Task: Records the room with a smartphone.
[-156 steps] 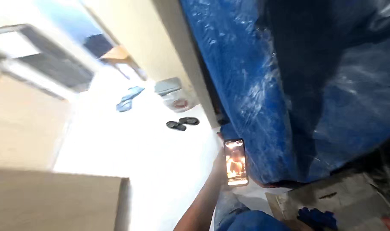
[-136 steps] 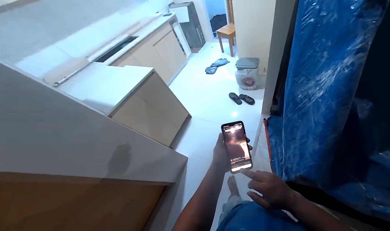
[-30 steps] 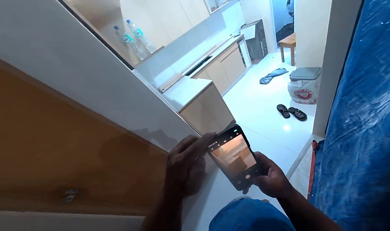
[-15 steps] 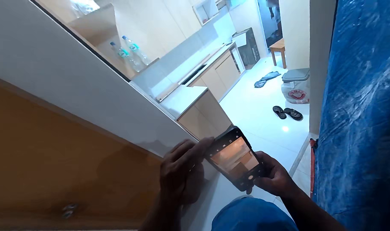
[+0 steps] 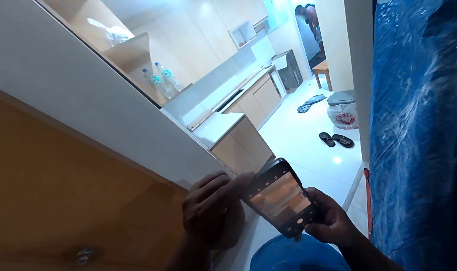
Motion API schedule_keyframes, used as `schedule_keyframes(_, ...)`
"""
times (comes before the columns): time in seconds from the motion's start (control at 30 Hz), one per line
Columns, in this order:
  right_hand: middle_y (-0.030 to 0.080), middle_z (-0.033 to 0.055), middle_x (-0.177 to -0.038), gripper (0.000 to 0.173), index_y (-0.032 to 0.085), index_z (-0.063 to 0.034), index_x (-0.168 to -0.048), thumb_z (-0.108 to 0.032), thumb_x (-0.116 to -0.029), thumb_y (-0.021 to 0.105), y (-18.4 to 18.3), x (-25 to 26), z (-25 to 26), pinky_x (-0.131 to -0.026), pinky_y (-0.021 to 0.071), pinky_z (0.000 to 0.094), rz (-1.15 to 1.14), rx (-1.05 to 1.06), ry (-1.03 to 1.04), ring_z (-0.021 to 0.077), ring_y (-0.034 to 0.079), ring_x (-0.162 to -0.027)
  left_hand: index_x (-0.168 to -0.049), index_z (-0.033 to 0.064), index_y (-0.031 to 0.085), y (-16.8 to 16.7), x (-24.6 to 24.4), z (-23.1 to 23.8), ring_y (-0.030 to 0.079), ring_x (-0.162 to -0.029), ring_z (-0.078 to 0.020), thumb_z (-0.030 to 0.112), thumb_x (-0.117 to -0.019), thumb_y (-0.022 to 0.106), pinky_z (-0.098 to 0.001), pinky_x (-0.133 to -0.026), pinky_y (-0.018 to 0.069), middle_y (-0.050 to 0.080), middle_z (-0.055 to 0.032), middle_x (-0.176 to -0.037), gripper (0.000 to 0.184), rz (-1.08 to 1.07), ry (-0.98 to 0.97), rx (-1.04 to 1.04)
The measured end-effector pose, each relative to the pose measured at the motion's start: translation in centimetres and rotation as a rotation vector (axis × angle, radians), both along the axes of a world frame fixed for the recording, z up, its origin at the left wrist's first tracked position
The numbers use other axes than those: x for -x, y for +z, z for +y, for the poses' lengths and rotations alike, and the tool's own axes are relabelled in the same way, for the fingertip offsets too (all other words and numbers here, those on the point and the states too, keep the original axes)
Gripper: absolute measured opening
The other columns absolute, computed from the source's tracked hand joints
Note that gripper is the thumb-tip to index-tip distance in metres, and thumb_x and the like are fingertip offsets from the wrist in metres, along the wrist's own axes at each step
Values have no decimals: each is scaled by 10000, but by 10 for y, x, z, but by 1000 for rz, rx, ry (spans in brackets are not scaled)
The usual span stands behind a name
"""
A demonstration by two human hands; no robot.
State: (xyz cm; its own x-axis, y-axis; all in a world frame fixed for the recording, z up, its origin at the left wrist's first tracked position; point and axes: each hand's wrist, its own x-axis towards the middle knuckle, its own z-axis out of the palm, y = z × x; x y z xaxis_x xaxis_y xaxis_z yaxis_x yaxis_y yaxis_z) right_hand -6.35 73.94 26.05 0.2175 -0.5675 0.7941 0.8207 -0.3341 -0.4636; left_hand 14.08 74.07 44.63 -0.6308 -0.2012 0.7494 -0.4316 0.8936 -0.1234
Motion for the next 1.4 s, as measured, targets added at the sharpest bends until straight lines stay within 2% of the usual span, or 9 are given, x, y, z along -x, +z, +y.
schedule_keyframes(0.13, 655, -8, -1311, 539, 515, -189, -1441, -23, -950, 663, -3, 1, 14, -773, 642, 279, -25, 13, -4, 102, 717, -1013, -1152, 147, 695, 1, 6, 11, 580, -765, -30, 275, -1055, 465, -168, -698, 466, 614, 29, -807, 280, 5, -22, 11)
schedule_keyframes(0.67, 636, -24, -1332, 552, 498, -194, -1447, -27, -949, 667, -3, 7, 56, -780, 636, 258, -6, 31, -74, 81, 706, -1035, -1130, 145, 696, 3, 12, 43, 583, -773, -43, 289, -1045, 463, -192, -719, 458, 623, 30, -811, 287, -12, -81, 59)
schedule_keyframes(0.83, 638, -33, -1327, 548, 504, -205, -1437, -36, -944, 672, -2, 8, 66, -761, 638, 253, 19, 29, -120, 73, 709, -1022, -1150, 144, 693, 4, 10, 50, 598, -807, -32, 307, -1058, 464, -186, -749, 467, 641, 36, -845, 296, -12, -107, 78)
schedule_keyframes(0.93, 630, -35, -1329, 561, 498, -207, -1443, -39, -939, 678, -2, 7, 70, -743, 640, 252, 27, 38, -146, 66, 710, -1005, -1133, 141, 693, 3, 11, 54, 588, -784, -40, 313, -1052, 456, -190, -731, 458, 631, 36, -824, 304, -7, -109, 85)
schedule_keyframes(1.13, 635, -36, -1322, 547, 497, -202, -1441, -51, -947, 676, 0, 9, 78, -750, 639, 248, 38, 48, -173, 63, 711, -996, -1126, 140, 694, 5, 12, 58, 592, -807, -31, 315, -1058, 442, -181, -742, 460, 632, 41, -835, 314, -6, -118, 113)
schedule_keyframes(1.4, 638, -51, -1316, 579, 503, -215, -1432, -38, -915, 692, 1, 10, 90, -747, 639, 250, 67, 26, -233, 51, 705, -1012, -1111, 142, 697, 3, 13, 62, 595, -808, -43, 327, -1054, 434, -201, -756, 468, 635, 43, -836, 327, 20, -145, 133)
